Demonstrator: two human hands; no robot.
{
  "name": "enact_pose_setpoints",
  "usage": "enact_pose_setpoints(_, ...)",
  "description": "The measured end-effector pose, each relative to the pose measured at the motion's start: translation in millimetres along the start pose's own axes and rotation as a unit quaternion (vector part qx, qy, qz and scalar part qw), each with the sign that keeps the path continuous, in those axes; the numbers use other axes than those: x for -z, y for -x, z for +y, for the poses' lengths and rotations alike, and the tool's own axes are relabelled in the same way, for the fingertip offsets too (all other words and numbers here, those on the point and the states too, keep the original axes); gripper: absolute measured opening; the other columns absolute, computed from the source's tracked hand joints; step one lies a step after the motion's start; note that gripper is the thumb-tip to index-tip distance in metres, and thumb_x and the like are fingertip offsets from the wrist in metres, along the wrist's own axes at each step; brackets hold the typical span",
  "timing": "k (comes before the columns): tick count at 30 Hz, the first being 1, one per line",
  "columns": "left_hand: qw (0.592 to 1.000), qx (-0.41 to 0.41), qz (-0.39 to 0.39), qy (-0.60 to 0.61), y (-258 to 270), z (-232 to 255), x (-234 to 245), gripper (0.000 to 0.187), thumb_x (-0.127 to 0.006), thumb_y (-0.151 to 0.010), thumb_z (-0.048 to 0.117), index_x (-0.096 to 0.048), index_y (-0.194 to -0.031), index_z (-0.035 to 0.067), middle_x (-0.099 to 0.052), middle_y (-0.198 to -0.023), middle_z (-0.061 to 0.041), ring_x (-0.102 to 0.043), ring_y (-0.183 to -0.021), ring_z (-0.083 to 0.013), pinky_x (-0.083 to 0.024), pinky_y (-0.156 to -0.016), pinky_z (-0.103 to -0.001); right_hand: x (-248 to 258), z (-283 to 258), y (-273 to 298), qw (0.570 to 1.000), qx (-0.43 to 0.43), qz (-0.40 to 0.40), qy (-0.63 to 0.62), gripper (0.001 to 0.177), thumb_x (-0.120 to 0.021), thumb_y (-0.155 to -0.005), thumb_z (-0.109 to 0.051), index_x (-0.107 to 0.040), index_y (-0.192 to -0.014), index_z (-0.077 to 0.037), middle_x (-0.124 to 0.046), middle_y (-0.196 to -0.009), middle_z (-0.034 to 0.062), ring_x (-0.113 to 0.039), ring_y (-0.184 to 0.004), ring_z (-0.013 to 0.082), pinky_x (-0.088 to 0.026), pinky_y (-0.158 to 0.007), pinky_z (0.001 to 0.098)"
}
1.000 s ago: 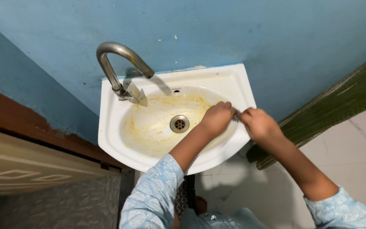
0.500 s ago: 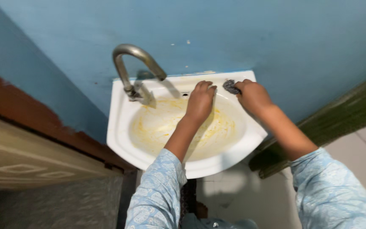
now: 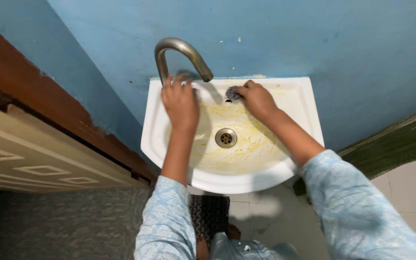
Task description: The person scrubs the inside of a white sink and around the base of the faucet using a scouring pad.
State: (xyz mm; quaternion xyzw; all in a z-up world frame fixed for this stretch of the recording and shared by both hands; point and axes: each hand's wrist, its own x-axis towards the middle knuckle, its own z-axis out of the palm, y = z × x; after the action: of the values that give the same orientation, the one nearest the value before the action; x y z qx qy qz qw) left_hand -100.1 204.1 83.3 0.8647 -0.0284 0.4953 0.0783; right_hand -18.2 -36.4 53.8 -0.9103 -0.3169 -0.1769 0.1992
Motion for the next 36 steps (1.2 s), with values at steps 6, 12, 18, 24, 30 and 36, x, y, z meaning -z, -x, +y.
enact_pose_setpoints(6, 0.973, 0.142, -0.132, 0.124, 8, -32, -6, 0.022, -0.067, -0.099, 0.016, -0.071, -0.118, 0.006, -0.075, -0.096, -0.016, -0.068, -0.091, -0.0378, -0.053, -0.078, -0.049, -14, -26, -9, 0.999, 0.021, 0.030, 0.003, 0.031, -0.068, -0.088, -0.003, -0.076, -0.116, -0.014, -0.064, -0.100, 0.0134, -0.063, -0.095, 0.0362, -0.053, -0.081, 0.0459)
enact_pose_setpoints(12, 0.974, 0.137, -0.131, 0.121, 9, -38, -17, 0.020, -0.067, -0.097, 0.018, -0.073, -0.113, 0.007, -0.074, -0.089, -0.017, -0.070, -0.079, -0.0382, -0.054, -0.069, -0.048, -40, -53, -35, 0.999, 0.030, 0.023, -0.008, 0.027, -0.064, -0.091, -0.013, -0.075, -0.114, -0.014, -0.064, -0.099, 0.0141, -0.063, -0.095, 0.0367, -0.053, -0.080, 0.0463)
enact_pose_setpoints(18, 0.976, 0.136, -0.120, 0.124, 11, -37, -19, 0.021, -0.064, -0.099, 0.018, -0.074, -0.114, 0.008, -0.074, -0.087, -0.015, -0.071, -0.078, -0.0366, -0.054, -0.067, -0.048, -73, -91, -64, 0.997, 0.056, 0.003, -0.056, 0.020, -0.060, -0.096, -0.019, -0.072, -0.111, -0.014, -0.065, -0.105, 0.0125, -0.065, -0.099, 0.0333, -0.053, -0.083, 0.0441)
enact_pose_setpoints(24, 0.975, 0.145, -0.128, 0.112, 11, -33, -15, 0.019, -0.064, -0.100, 0.018, -0.074, -0.113, 0.009, -0.075, -0.086, -0.015, -0.070, -0.078, -0.0367, -0.054, -0.067, -0.048, -58, -65, -49, 0.993, -0.039, -0.006, -0.107, 0.019, -0.061, -0.101, -0.023, -0.071, -0.113, -0.012, -0.064, -0.105, 0.0139, -0.062, -0.103, 0.0335, -0.050, -0.088, 0.0431)
enact_pose_setpoints(30, 0.977, 0.154, -0.112, 0.095, 7, -25, -11, 0.019, -0.066, -0.099, 0.020, -0.076, -0.113, 0.011, -0.074, -0.086, -0.017, -0.070, -0.078, -0.0379, -0.055, -0.070, -0.049, 11, 23, 28, 0.994, -0.099, 0.039, 0.006, 0.026, -0.064, -0.092, -0.012, -0.079, -0.112, -0.012, -0.065, -0.100, 0.0173, -0.061, -0.099, 0.0362, -0.049, -0.086, 0.0433)
enact_pose_setpoints(36, 0.998, 0.044, 0.042, 0.004, -2, 16, -13, 0.033, -0.068, -0.080, 0.018, -0.071, -0.109, 0.004, -0.075, -0.107, -0.015, -0.071, -0.100, -0.0343, -0.052, -0.093, -0.053, 56, 54, 71, 0.985, -0.127, 0.072, 0.089, 0.025, -0.066, -0.091, -0.006, -0.079, -0.112, -0.009, -0.069, -0.102, 0.0178, -0.063, -0.094, 0.0391, -0.051, -0.079, 0.0475)
